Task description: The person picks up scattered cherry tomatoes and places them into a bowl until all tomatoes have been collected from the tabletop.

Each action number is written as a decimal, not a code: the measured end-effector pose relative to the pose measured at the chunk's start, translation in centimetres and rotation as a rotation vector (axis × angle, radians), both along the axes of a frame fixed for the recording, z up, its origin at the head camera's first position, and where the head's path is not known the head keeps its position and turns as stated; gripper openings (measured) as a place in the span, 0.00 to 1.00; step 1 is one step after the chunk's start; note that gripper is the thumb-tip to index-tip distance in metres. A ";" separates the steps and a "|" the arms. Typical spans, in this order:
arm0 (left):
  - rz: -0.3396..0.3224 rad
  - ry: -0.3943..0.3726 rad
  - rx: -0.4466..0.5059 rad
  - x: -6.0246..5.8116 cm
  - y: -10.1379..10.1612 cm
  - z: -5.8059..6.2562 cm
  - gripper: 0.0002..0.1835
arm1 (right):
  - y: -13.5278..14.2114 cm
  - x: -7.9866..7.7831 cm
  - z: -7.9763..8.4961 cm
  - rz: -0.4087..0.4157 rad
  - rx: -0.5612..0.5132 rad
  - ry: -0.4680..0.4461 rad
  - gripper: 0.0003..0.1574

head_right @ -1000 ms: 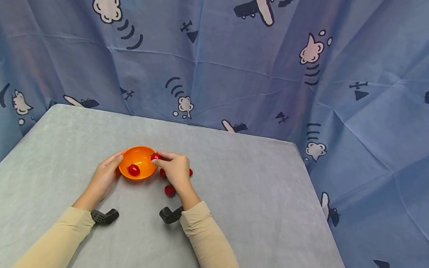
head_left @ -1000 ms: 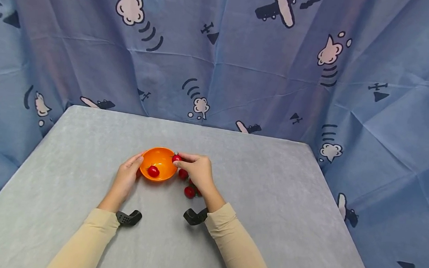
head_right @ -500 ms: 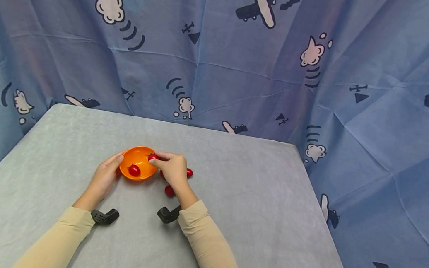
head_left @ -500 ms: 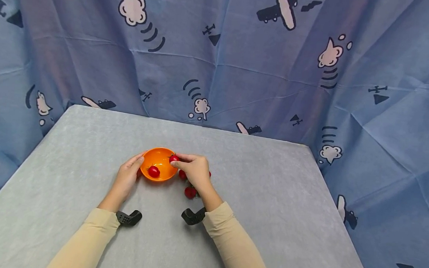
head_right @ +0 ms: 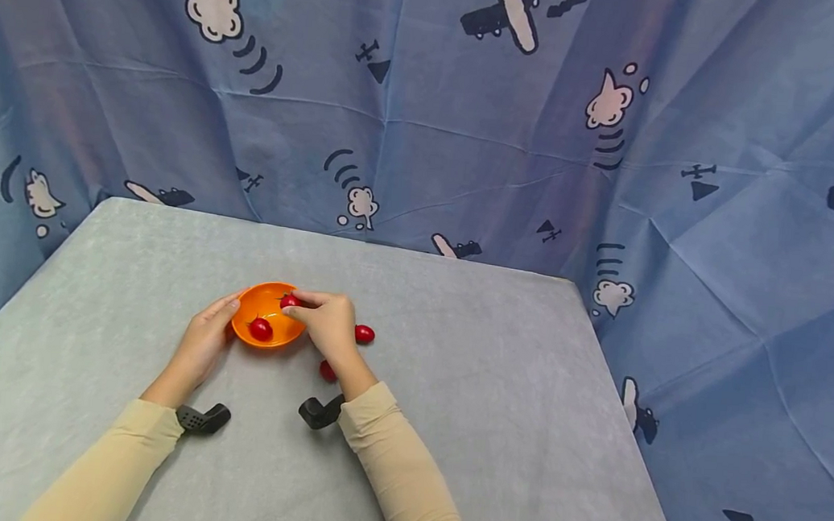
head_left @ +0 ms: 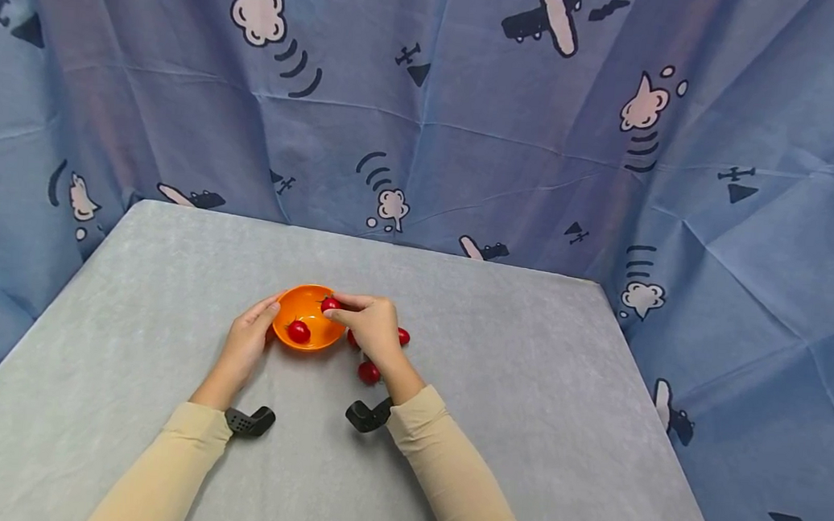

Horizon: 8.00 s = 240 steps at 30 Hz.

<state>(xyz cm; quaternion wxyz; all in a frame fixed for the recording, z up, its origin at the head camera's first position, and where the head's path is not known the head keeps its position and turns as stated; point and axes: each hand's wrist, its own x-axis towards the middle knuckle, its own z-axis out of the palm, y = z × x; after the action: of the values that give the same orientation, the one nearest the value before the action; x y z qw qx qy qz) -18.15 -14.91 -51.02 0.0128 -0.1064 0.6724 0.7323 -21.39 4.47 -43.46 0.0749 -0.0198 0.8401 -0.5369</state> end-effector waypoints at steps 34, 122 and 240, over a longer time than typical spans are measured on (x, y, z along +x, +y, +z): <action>-0.005 -0.008 -0.013 0.1 0.0 0.1 0.27 | -2.8 -0.7 -0.3 0.043 0.072 0.011 0.18; -0.014 -0.016 -0.032 0.3 0.0 0.4 0.28 | -5.0 -1.1 -1.2 0.151 0.300 0.029 0.20; 0.010 -0.016 -0.031 0.1 0.1 0.1 0.28 | 11.3 -2.1 -5.3 0.046 0.067 -0.063 0.22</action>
<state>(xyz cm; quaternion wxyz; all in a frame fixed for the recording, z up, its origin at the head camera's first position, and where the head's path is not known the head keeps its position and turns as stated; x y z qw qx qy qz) -18.07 -14.81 -50.91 0.0128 -0.1157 0.6830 0.7211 -23.48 15.77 -48.74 0.1145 -0.0196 0.8542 -0.5068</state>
